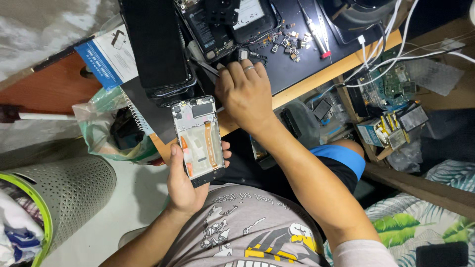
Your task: The person disassembles a smartphone using a screwdriver and a plastic pry tool. They remove screws from the bottom of the device, pry open the casing, and disconnect internal ribbon cables. The person then removes the battery and other internal components, placing them on the workbench.
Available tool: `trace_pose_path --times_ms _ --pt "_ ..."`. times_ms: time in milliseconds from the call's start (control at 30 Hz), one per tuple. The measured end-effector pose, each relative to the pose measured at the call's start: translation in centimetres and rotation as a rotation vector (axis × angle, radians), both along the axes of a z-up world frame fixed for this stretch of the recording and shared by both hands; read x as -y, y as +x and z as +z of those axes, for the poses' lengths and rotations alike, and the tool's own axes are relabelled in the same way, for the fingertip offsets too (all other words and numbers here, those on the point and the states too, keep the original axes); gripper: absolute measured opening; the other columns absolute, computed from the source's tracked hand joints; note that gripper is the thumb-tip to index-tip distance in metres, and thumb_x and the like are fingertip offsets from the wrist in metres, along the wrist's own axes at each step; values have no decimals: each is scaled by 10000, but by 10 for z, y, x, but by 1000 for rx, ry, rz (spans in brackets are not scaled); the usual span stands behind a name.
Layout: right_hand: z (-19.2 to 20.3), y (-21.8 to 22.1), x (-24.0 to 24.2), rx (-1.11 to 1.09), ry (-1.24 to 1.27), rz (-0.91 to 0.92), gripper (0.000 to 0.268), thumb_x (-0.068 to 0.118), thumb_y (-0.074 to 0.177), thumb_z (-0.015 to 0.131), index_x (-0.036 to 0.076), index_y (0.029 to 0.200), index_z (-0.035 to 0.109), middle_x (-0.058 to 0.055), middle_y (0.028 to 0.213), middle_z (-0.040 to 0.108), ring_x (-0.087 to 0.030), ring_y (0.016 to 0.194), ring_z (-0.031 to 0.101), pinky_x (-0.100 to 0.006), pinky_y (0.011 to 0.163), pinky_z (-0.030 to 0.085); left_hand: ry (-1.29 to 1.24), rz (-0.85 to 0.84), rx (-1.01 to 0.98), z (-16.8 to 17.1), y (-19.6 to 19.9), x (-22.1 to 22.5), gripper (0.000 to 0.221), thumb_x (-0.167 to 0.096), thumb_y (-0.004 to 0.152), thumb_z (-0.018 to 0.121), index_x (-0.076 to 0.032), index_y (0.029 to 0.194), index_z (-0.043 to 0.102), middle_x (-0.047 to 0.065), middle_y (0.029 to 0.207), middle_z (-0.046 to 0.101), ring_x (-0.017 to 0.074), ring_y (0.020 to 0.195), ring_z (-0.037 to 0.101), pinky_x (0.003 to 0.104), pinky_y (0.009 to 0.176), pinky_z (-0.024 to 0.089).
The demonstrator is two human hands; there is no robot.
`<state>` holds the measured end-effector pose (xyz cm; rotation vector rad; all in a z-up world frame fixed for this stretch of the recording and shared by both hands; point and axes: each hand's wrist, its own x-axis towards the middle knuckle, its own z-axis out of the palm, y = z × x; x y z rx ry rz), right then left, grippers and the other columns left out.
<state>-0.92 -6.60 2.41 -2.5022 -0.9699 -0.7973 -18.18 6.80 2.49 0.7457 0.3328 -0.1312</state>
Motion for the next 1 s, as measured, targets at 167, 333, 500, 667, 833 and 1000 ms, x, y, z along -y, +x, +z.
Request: trace_pose_path --times_ms 167,333,500,667,833,1000 --pt "3 3 6 -21 123 63 221 79 880 765 35 1068 656 -69 907 587 -265 823 599 -398 738 491 28 30 4 -4 0 -4 776 -611 1060 297 27 1454 497 259 1270 658 334 1092 674 471 934 552" --pt "0 -1 9 -268 378 13 224 79 908 772 58 1119 698 -104 890 628 -283 776 665 -387 691 530 39 26 -2 -7 -3 -4 778 -610 1055 293 21 1463 490 261 1273 658 337 1092 679 470 935 557" --pt "-1 -2 21 -595 727 21 173 67 1024 696 6 1185 708 -76 967 709 -151 803 688 -282 725 538 45 7 7 -9 0 -4 788 -619 1055 287 16 1486 467 265 1288 651 336 1101 676 473 949 555" --pt "1 -13 53 -893 1078 33 221 96 1084 617 -5 1273 667 -31 1056 727 -94 895 700 -231 809 557 -26 -62 35 -5 20 3 811 -637 1042 273 13 1492 452 241 1313 650 324 1156 675 463 1015 537" --pt "-1 -50 95 -998 1308 -40 202 84 1081 641 -1 1264 641 -22 942 639 -67 710 534 -189 602 394 -226 -94 70 2 72 24 758 -628 1053 307 -63 1542 434 205 1345 626 317 1200 650 499 1053 531" --pt "7 -88 115 -1011 1326 -127 255 56 1032 608 19 1283 593 -43 949 644 -76 654 530 -199 555 414 -380 -192 160 -1 121 55 763 -651 1068 319 -63 1531 466 174 1354 632 315 1195 659 496 1016 554"
